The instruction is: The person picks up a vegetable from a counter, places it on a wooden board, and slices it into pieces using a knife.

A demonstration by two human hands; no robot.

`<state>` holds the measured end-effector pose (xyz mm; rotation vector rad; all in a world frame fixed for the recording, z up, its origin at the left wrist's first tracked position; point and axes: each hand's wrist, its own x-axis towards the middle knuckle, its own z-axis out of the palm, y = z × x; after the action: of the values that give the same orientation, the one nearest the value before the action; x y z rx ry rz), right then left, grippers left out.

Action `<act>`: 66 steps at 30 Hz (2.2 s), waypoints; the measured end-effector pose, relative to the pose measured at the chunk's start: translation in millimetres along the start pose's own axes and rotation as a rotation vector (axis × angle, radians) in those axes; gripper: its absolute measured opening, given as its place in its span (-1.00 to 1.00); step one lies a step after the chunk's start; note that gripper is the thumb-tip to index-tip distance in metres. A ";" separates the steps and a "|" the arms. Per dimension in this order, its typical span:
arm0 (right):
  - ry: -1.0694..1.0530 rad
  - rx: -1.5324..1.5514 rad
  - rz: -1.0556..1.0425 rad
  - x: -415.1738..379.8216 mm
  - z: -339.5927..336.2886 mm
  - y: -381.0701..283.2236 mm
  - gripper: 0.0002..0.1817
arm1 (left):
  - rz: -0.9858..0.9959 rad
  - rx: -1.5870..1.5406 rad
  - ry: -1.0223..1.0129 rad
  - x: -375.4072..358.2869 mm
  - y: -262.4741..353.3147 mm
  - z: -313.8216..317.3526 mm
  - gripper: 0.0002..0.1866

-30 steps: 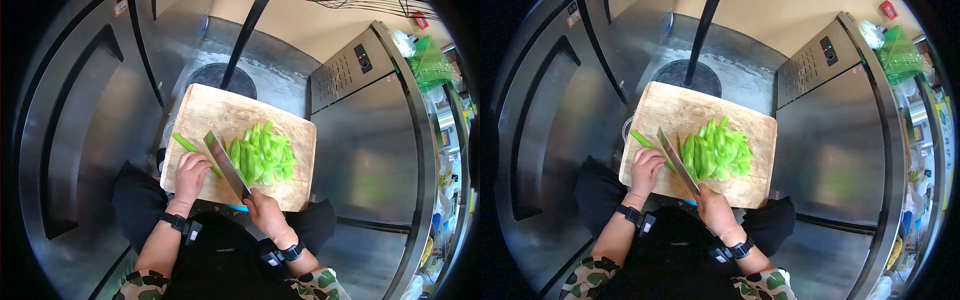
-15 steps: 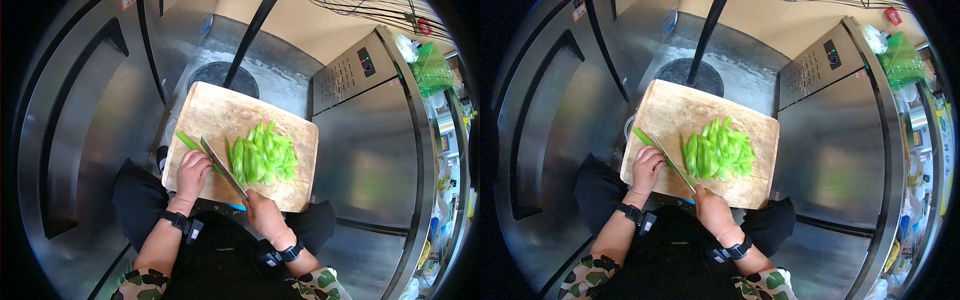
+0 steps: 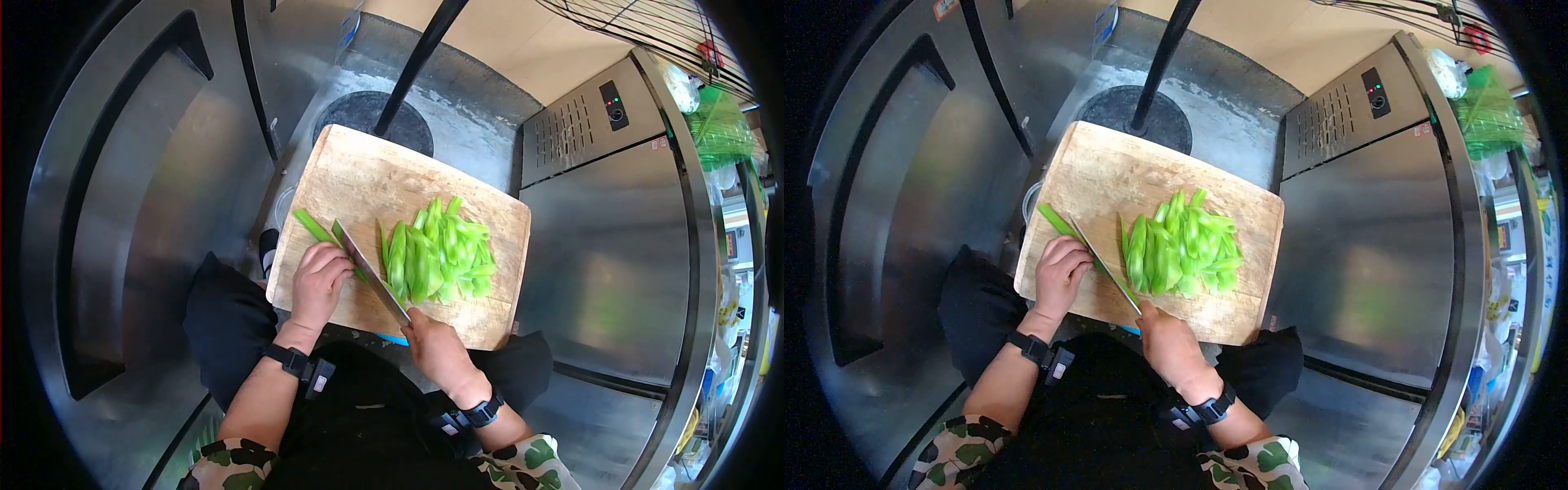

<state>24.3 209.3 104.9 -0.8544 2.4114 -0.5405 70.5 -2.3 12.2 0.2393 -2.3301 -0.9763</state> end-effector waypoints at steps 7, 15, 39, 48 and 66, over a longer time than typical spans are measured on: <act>-0.038 -0.003 0.018 29.4 9.9 0.9 -0.81 | -0.001 0.034 -0.013 1.4 2.4 -3.5 -0.85; 0.128 0.118 -0.072 22.1 3.8 4.6 -0.84 | -0.069 -0.019 0.001 2.4 -2.7 -5.6 -0.82; 0.012 0.063 -0.026 44.5 12.0 -5.3 -0.83 | -0.058 0.031 0.001 3.2 -0.5 -6.1 -0.82; 0.088 0.112 -0.045 28.6 6.2 -8.6 -0.83 | -0.091 -0.017 0.025 5.3 -9.9 -9.1 -0.81; -0.032 0.017 -0.012 35.4 7.1 -8.6 -0.83 | -0.089 -0.010 0.027 6.0 -9.7 -7.6 -0.83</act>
<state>8.9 178.1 91.9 -0.8645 2.3711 -0.5465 69.5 -16.0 12.4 0.3529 -2.3068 -1.0215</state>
